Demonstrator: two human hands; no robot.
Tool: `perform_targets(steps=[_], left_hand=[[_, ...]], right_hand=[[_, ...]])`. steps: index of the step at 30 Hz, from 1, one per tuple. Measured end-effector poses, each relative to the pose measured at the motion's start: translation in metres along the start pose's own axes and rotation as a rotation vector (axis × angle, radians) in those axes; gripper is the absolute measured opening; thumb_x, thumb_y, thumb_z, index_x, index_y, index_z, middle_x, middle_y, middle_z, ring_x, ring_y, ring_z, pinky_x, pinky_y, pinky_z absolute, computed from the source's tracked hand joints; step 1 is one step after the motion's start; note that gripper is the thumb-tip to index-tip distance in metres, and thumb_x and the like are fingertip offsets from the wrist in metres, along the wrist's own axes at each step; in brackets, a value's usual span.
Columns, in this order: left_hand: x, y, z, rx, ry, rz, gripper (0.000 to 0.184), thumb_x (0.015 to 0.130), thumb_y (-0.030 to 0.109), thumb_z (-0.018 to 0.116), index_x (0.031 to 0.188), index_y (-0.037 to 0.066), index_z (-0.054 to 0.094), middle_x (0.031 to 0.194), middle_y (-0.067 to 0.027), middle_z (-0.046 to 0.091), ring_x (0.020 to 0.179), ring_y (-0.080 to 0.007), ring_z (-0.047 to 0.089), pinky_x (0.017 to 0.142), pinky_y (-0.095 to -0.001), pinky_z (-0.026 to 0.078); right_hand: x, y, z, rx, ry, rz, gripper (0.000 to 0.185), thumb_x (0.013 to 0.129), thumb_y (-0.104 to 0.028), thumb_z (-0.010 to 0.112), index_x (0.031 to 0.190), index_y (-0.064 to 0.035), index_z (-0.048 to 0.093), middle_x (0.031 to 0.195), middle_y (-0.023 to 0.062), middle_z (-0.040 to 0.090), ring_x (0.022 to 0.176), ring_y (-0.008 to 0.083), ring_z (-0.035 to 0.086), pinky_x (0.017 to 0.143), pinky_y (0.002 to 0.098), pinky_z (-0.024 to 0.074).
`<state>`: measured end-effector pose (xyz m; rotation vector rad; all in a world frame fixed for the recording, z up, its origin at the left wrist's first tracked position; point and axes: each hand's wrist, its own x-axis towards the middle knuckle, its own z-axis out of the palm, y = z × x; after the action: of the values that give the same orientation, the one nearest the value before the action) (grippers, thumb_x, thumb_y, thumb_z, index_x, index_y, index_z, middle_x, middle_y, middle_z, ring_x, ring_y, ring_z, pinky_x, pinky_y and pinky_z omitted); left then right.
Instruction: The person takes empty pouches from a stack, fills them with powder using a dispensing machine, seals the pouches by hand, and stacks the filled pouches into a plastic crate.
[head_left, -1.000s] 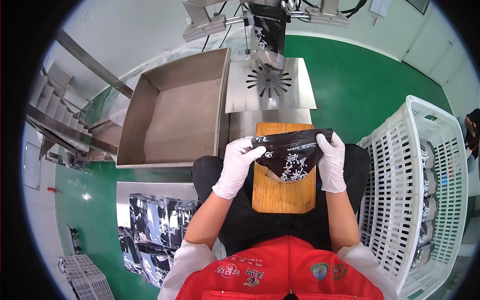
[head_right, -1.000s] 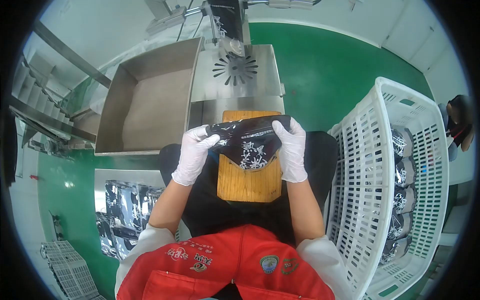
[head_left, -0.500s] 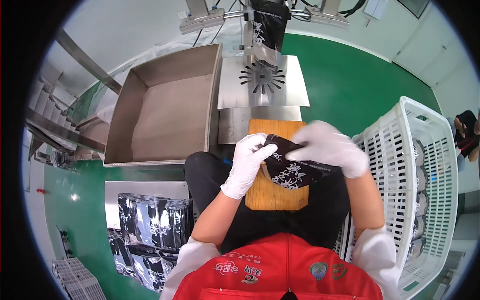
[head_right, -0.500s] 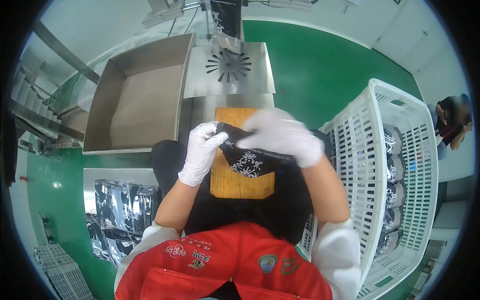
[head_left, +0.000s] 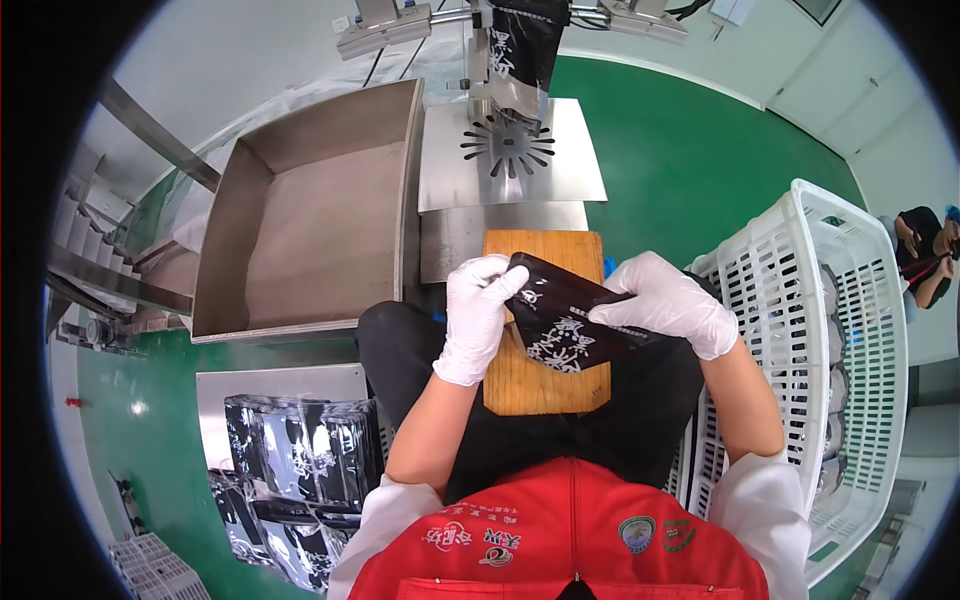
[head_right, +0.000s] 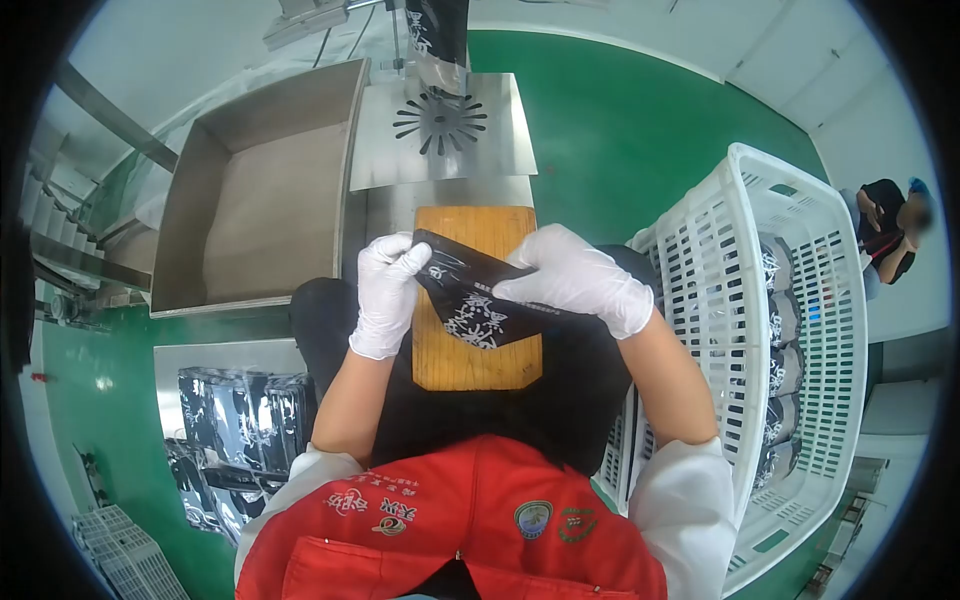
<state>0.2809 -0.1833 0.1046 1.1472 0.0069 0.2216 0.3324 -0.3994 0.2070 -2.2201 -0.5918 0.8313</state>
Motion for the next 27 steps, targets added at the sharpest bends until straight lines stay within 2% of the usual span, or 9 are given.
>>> perform_targets(steps=[1,2,13,15,19,21,23,25,27], left_hand=[[0.001,0.001,-0.002,-0.023,-0.009,-0.009,0.010,0.082,-0.001,0.068,0.072,-0.002,0.064,0.069,-0.0001,0.060,0.064,-0.0077,0.053,0.062,-0.0233,0.042],[0.001,-0.001,-0.005,-0.024,-0.013,-0.015,0.010,0.082,-0.001,0.068,0.072,-0.002,0.064,0.069,-0.0001,0.060,0.064,-0.0077,0.053,0.062,-0.0233,0.042],[0.008,-0.009,-0.011,-0.137,0.014,-0.028,0.005,0.084,-0.001,0.066,0.080,-0.003,0.068,0.075,-0.0024,0.065,0.069,-0.0085,0.057,0.068,-0.0234,0.044],[0.005,-0.006,-0.010,-0.151,0.011,-0.040,0.005,0.084,-0.001,0.066,0.080,-0.003,0.068,0.076,-0.0028,0.066,0.070,-0.0084,0.058,0.069,-0.0234,0.045],[-0.006,0.009,-0.017,-0.165,-0.051,-0.130,0.006,0.084,0.001,0.066,0.080,-0.002,0.069,0.078,-0.0028,0.068,0.071,-0.0071,0.058,0.068,-0.0219,0.044],[-0.007,0.021,-0.039,-0.004,-0.281,-0.186,0.006,0.083,0.004,0.069,0.079,0.000,0.069,0.077,-0.0013,0.066,0.071,-0.0055,0.056,0.066,-0.0215,0.044],[0.005,0.069,-0.040,0.374,-0.573,-0.465,0.013,0.081,0.008,0.071,0.090,-0.002,0.071,0.078,-0.0006,0.065,0.072,-0.0081,0.056,0.066,-0.0269,0.045],[0.014,0.091,-0.002,0.494,-0.660,-0.333,0.031,0.080,0.016,0.072,0.101,-0.006,0.067,0.084,-0.0079,0.069,0.077,-0.0150,0.062,0.075,-0.0303,0.049],[0.029,0.099,0.040,0.905,-0.811,-0.102,0.033,0.082,0.020,0.071,0.101,-0.006,0.066,0.082,-0.0115,0.067,0.078,-0.0178,0.061,0.073,-0.0319,0.048]], right_hand=[[-0.004,0.004,0.001,0.061,-0.005,0.039,0.028,0.079,-0.019,0.072,0.093,0.0057,0.070,0.066,0.0096,0.062,0.060,0.0132,0.055,0.062,0.0292,0.0461],[-0.010,0.002,0.001,0.128,0.014,0.060,0.024,0.079,-0.015,0.077,0.081,0.0071,0.067,0.066,0.0012,0.053,0.061,0.0078,0.048,0.057,0.0274,0.0417],[-0.038,0.041,0.008,0.374,0.190,0.104,0.021,0.078,-0.013,0.079,0.070,0.0024,0.068,0.061,-0.0026,0.054,0.060,0.0053,0.045,0.055,0.0249,0.0379],[-0.041,0.047,0.008,0.369,0.185,0.049,0.012,0.081,-0.008,0.073,0.084,0.0034,0.072,0.070,0.0015,0.066,0.064,0.0073,0.056,0.061,0.0233,0.0450],[-0.034,0.072,0.021,0.495,0.272,0.006,0.009,0.083,-0.006,0.072,0.086,0.0025,0.071,0.074,0.0015,0.065,0.065,0.0075,0.055,0.061,0.0229,0.0445],[-0.026,0.085,0.032,0.719,0.473,-0.170,0.008,0.085,-0.005,0.070,0.088,0.0019,0.070,0.078,0.0018,0.066,0.071,0.0075,0.055,0.066,0.0228,0.0442],[-0.017,0.080,0.035,0.711,0.526,-0.225,0.007,0.083,-0.004,0.070,0.087,0.0013,0.068,0.081,0.0004,0.061,0.074,0.0089,0.053,0.069,0.0240,0.0422],[-0.008,0.063,0.032,0.447,0.615,-0.357,0.008,0.082,-0.003,0.070,0.082,0.0018,0.064,0.078,-0.0001,0.053,0.073,0.0111,0.049,0.069,0.0263,0.0405],[-0.001,0.040,0.033,0.348,0.609,-0.434,0.010,0.081,-0.003,0.070,0.080,0.0020,0.061,0.077,0.0008,0.047,0.071,0.0124,0.047,0.066,0.0273,0.0392]])
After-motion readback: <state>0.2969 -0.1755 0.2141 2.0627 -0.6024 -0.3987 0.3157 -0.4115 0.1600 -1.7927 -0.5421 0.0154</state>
